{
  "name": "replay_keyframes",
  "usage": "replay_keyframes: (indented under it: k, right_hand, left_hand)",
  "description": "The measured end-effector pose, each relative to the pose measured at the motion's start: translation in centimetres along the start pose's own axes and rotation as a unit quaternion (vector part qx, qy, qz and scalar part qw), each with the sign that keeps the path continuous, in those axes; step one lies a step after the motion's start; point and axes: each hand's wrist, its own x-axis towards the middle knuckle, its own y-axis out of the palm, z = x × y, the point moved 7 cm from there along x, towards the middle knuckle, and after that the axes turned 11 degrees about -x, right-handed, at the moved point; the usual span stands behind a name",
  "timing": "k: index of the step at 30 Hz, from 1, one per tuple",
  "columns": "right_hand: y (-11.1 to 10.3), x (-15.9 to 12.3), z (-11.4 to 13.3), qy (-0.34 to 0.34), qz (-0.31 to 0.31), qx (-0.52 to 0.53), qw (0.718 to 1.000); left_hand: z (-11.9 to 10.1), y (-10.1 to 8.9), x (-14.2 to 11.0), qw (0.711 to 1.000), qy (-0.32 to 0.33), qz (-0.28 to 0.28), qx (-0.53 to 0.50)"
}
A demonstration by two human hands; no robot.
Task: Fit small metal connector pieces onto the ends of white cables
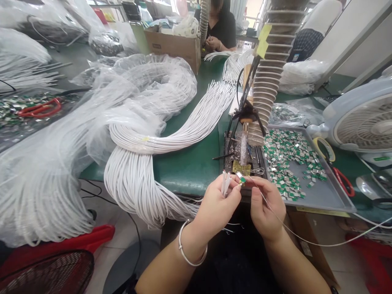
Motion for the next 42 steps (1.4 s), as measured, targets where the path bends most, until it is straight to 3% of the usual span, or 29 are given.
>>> replay_keyframes:
  k: [28, 42]
  right_hand:
    - [-0.2, 1.2, 1.3, -0.072, -0.032, -0.003, 0.997]
    - [-0.3, 0.7, 1.0, -0.069, -0.024, -0.017, 0.997]
  left_hand:
    - [-2.2, 0.2, 0.2, 0.998, 0.044, -0.017, 0.042]
    - [-1.1, -0.1, 0.0, 0.996, 0.043, -0.006, 0.072]
